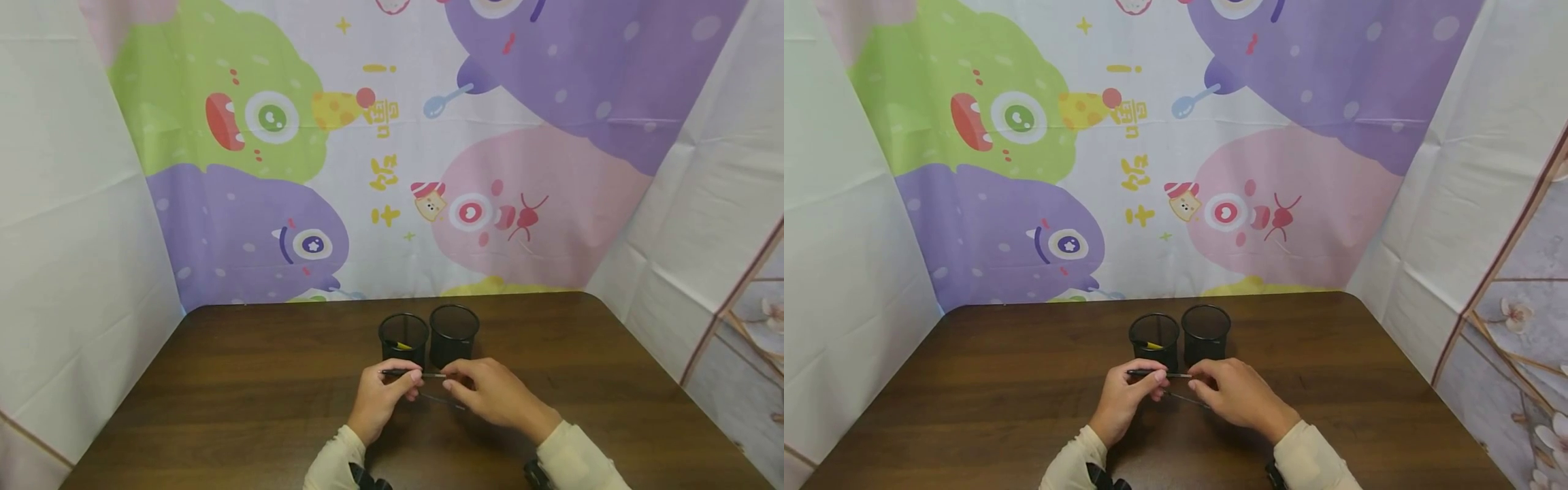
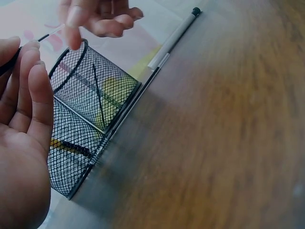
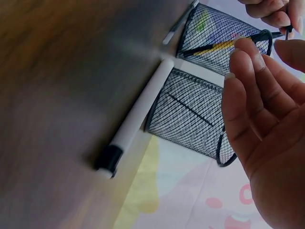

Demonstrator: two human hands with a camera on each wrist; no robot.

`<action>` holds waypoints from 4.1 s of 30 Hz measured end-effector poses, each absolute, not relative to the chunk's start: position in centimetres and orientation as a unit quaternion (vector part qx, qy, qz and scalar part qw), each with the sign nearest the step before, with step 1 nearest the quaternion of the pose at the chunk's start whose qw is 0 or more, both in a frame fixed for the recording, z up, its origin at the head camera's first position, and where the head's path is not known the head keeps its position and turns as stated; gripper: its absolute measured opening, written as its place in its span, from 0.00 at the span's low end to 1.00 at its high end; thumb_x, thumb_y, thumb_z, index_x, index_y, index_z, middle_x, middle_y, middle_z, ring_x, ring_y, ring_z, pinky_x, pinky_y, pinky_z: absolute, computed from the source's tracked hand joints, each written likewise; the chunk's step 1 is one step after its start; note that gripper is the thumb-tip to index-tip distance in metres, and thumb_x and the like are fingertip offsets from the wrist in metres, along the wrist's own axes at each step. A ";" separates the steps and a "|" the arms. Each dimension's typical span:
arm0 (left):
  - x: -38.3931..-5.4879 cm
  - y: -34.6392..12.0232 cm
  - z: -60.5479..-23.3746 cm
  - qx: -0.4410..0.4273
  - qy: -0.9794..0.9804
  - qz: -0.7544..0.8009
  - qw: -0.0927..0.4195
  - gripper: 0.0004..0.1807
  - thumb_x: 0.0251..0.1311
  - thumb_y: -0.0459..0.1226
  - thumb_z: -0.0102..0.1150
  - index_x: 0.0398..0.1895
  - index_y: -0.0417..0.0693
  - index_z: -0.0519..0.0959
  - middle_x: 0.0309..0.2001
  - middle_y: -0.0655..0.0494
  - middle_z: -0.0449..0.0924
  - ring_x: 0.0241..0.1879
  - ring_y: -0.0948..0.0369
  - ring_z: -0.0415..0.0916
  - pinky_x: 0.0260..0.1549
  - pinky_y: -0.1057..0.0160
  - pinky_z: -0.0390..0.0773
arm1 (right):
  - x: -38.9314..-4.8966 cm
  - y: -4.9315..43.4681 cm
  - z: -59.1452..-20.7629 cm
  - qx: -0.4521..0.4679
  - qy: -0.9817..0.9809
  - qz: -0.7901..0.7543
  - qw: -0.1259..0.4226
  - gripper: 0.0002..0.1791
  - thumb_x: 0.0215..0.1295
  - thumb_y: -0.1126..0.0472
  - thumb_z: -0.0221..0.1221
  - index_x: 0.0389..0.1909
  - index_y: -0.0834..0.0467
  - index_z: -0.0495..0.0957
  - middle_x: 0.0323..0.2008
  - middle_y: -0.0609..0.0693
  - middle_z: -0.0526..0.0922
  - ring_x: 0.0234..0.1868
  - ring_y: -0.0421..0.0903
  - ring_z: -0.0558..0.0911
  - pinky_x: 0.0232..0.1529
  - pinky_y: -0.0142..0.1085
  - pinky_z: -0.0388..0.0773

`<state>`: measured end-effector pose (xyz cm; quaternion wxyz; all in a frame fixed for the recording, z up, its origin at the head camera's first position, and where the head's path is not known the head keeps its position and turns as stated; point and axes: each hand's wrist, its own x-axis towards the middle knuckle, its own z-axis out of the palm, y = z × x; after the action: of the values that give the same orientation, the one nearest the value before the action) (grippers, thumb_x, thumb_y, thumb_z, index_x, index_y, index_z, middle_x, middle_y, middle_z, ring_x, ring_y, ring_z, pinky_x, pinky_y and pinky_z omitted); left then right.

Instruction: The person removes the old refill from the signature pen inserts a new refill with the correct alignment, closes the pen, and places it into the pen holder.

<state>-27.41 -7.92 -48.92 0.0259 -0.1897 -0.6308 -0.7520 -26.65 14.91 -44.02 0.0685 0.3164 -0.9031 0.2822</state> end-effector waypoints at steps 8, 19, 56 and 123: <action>-27.6 -7.9 -49.1 -0.188 -0.627 -0.756 0.026 0.15 0.63 0.33 0.67 0.43 0.26 0.81 0.34 0.39 0.85 0.27 0.59 0.82 0.30 0.62 0.84 | -26.4 16.1 -44.2 0.301 -0.920 0.240 0.071 0.07 0.68 0.56 0.65 0.42 0.53 0.85 0.34 0.34 0.82 0.35 0.33 0.79 0.37 0.36 0.80; -27.5 -8.0 -49.0 -0.192 -0.630 -0.752 0.033 0.12 0.62 0.32 0.68 0.42 0.29 0.83 0.33 0.41 0.85 0.26 0.59 0.81 0.30 0.61 0.84 | -26.7 17.7 -44.6 0.263 -0.947 0.170 0.070 0.06 0.59 0.58 0.70 0.36 0.52 0.84 0.31 0.36 0.77 0.33 0.37 0.78 0.33 0.36 0.77; -27.4 -7.9 -48.8 -0.188 -0.633 -0.750 0.029 0.11 0.61 0.32 0.69 0.42 0.31 0.84 0.33 0.40 0.85 0.26 0.59 0.81 0.30 0.61 0.85 | -26.6 18.6 -45.2 0.254 -0.954 0.153 0.036 0.09 0.58 0.60 0.66 0.25 0.44 0.77 0.24 0.35 0.71 0.25 0.34 0.70 0.24 0.34 0.69; -27.3 -7.8 -48.9 -0.190 -0.631 -0.752 0.021 0.10 0.63 0.32 0.67 0.42 0.30 0.83 0.31 0.43 0.84 0.27 0.59 0.82 0.29 0.62 0.84 | -26.1 16.3 -43.1 0.303 -0.919 0.214 0.130 0.12 0.54 0.63 0.67 0.29 0.44 0.75 0.25 0.34 0.72 0.26 0.33 0.71 0.27 0.32 0.70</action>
<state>-27.29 -7.77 -48.89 0.0209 -0.1898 -0.6306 -0.7523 -26.08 16.35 -43.11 0.1297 0.3029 -0.9195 0.2144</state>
